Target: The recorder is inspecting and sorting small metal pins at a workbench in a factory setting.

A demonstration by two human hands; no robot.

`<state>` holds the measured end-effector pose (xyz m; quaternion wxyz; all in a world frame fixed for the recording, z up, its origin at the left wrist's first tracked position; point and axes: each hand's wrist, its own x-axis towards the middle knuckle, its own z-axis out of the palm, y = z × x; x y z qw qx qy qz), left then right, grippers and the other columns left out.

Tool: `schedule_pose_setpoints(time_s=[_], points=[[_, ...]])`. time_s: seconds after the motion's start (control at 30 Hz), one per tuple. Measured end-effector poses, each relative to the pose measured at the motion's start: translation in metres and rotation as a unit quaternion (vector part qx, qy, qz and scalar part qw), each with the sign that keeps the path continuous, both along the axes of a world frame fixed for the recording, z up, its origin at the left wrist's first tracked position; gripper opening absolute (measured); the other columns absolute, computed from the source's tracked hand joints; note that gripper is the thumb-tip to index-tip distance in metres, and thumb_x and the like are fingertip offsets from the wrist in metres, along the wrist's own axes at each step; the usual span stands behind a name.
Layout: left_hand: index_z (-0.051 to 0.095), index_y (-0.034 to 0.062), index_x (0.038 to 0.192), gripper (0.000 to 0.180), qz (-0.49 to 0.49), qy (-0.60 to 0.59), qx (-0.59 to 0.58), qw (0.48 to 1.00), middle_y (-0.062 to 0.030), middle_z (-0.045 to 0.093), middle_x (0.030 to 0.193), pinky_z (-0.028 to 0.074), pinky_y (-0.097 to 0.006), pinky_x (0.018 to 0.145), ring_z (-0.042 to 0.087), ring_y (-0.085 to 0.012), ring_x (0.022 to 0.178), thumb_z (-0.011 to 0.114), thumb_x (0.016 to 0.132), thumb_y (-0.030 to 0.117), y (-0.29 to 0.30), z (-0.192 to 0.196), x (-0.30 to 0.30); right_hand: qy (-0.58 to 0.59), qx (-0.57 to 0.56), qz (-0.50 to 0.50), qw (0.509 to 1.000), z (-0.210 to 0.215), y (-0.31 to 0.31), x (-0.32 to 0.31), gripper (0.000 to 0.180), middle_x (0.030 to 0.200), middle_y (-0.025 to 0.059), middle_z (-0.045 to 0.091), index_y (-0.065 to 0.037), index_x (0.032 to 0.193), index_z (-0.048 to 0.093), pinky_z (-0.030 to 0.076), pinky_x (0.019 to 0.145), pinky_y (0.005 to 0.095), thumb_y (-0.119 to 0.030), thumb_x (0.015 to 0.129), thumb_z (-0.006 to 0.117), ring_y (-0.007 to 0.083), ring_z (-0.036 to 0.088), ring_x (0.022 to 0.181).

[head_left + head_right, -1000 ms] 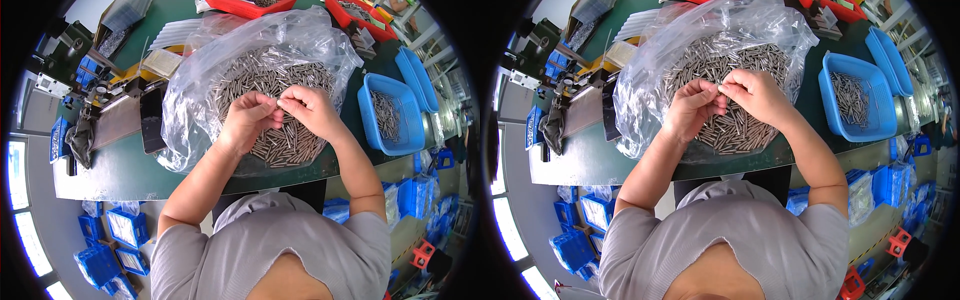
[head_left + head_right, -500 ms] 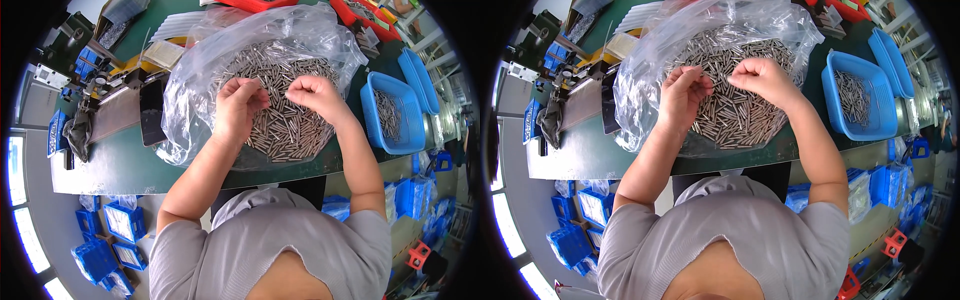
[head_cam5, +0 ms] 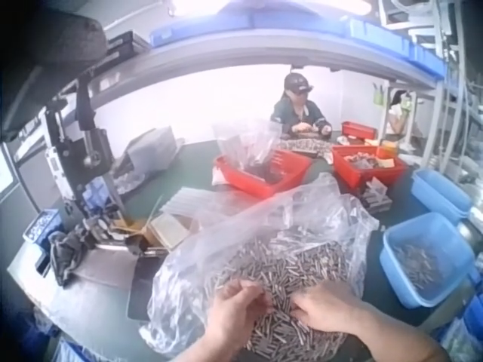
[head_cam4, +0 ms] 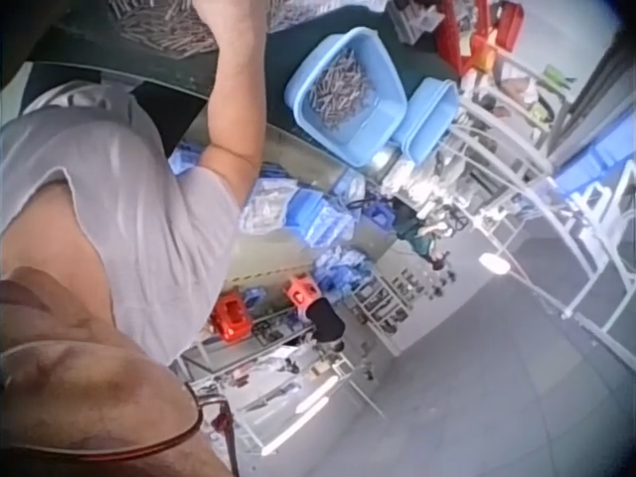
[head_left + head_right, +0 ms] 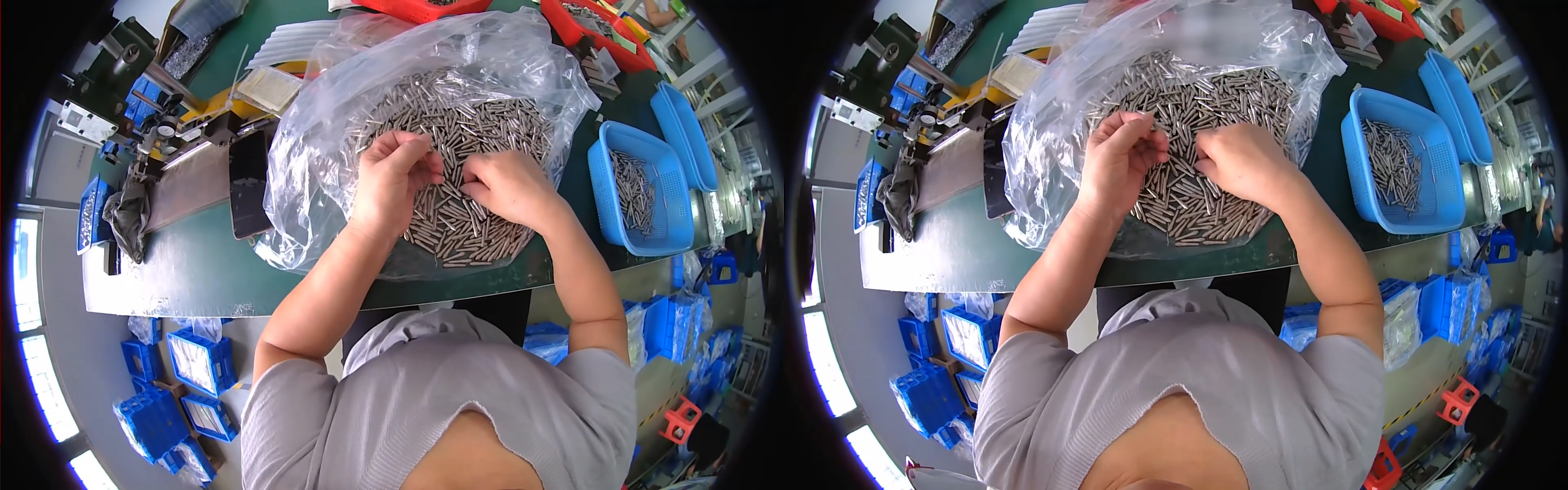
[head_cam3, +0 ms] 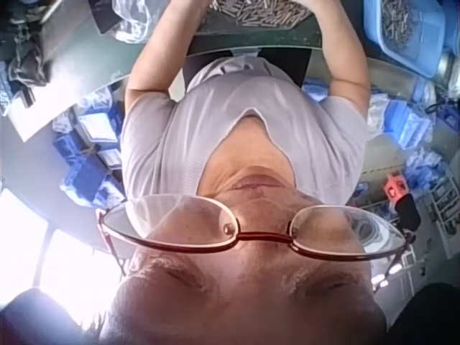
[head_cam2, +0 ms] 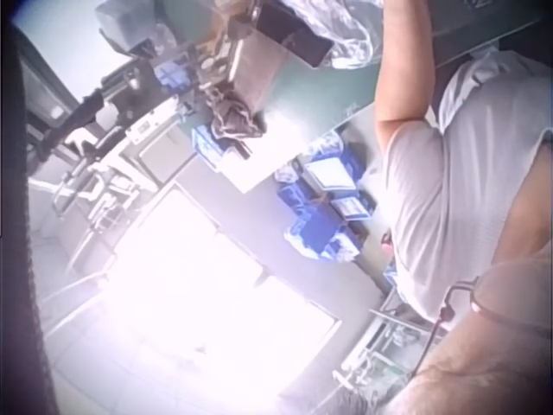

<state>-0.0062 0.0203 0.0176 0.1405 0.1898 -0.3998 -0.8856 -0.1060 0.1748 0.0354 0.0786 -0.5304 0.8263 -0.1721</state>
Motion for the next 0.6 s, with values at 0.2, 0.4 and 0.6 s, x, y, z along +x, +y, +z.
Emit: schedule_pose_setpoints(time_s=[0.2,0.4,0.6], points=[[0.053,0.0036,0.084,0.006,-0.074,0.022,0.049,0.996,-0.0097,0.060,0.073,0.050,-0.030,0.058,0.060,-0.0184,0.064,0.057,0.085,0.008,0.003,-0.001,0.003,-0.251,-0.135,-0.055,0.957,0.004,0.000,-0.007,0.012,0.062,0.0136,0.059,0.000,0.079,0.057,0.045,0.054,0.0333,-0.011,0.076,0.061,0.0257,0.060,0.057],[0.056,0.0027,0.087,0.006,-0.038,0.020,0.048,0.998,-0.0113,0.061,0.074,0.051,-0.031,0.062,0.060,-0.0195,0.066,0.052,0.086,0.008,-0.002,-0.001,0.001,-0.097,-0.121,-0.062,0.986,-0.002,-0.001,-0.010,0.013,0.068,0.0132,0.062,-0.004,0.084,0.059,0.046,0.058,0.0362,-0.013,0.075,0.062,0.0286,0.061,0.064],[0.055,0.0033,0.086,0.005,-0.013,0.020,0.042,0.999,-0.0109,0.061,0.073,0.051,-0.031,0.061,0.060,-0.0194,0.066,0.053,0.086,0.007,-0.004,0.001,0.001,-0.006,-0.054,-0.041,0.998,0.001,0.000,-0.008,0.017,0.080,0.0104,0.064,-0.008,0.086,0.061,0.048,0.066,0.0390,-0.017,0.073,0.064,0.0295,0.061,0.075]])
